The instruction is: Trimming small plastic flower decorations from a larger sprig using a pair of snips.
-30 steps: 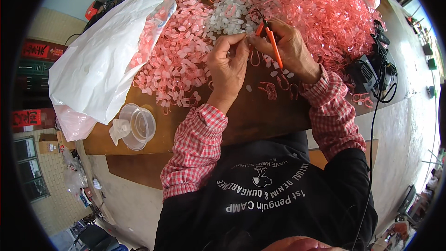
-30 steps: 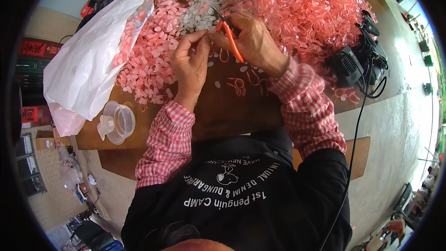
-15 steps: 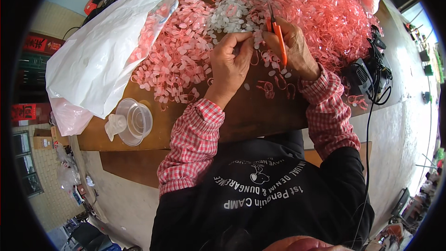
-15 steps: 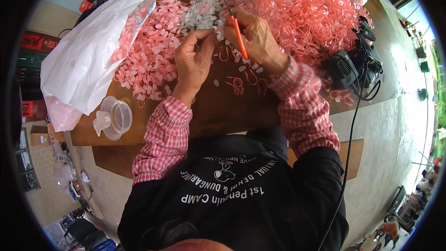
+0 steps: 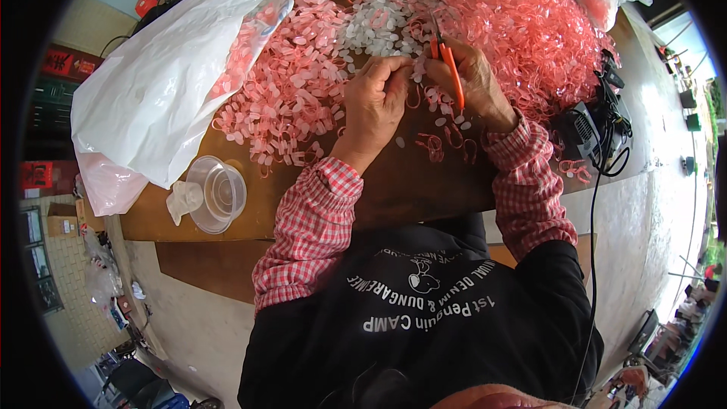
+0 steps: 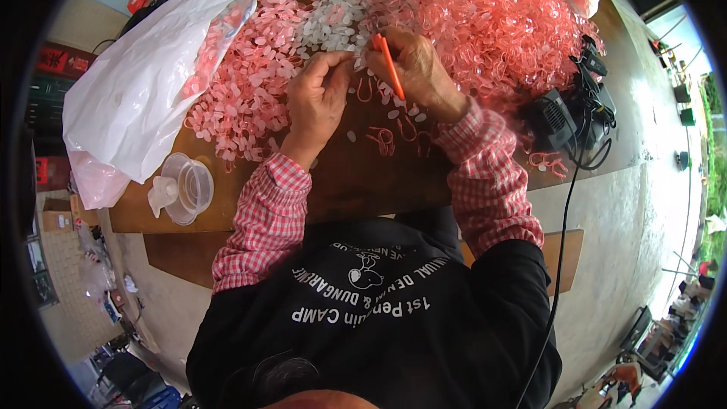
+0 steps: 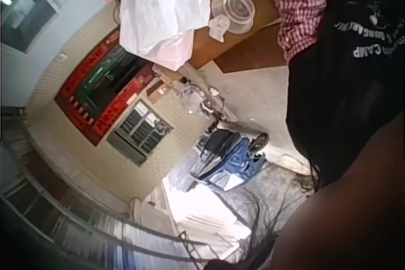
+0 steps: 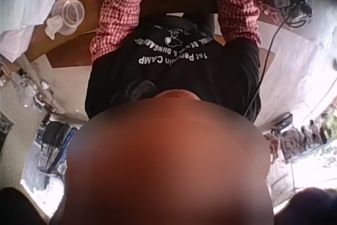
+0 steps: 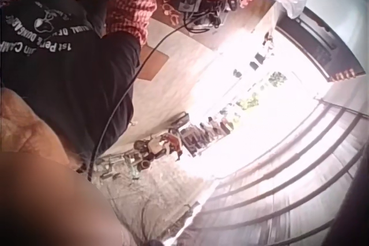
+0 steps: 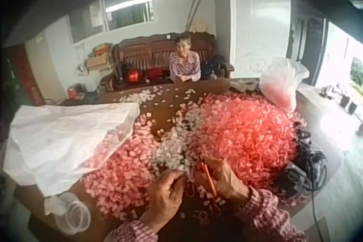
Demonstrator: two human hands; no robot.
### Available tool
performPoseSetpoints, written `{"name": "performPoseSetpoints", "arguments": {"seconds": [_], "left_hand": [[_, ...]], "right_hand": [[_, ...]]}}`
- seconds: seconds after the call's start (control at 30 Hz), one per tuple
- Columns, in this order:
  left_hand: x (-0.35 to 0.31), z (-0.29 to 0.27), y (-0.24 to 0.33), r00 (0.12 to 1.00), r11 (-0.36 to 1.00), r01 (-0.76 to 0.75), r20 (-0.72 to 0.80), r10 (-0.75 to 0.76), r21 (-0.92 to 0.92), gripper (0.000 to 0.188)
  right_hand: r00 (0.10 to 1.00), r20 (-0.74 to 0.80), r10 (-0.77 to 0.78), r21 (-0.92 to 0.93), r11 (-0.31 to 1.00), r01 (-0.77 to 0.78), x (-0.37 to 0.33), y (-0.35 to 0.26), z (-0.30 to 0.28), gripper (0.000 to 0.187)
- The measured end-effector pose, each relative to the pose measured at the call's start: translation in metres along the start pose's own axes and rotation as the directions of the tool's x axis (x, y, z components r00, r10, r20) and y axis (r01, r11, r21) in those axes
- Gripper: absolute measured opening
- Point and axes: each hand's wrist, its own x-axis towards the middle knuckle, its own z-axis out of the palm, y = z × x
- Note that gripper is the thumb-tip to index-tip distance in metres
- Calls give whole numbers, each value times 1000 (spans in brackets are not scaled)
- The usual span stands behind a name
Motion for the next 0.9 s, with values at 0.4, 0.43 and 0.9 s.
{"name": "performPoseSetpoints", "arguments": {"seconds": [0.4, 0.43, 0.9], "left_hand": [[1, -13, -2, 669, 66, 539, 379, -639, -840, 15], [1, -14, -3, 648, 15, 523, 386, -656, -852, 15], [-3, -1, 5, 666, 232, 521, 221, -713, -821, 16]], "right_hand": [[978, 46, -206, -555, 809, 196, -4, 0, 7, 34], [969, 40, -243, -548, 806, 225, -6, 1, 8, 37], [821, 187, -540, -743, 469, 478, -13, 8, 22, 35]]}}
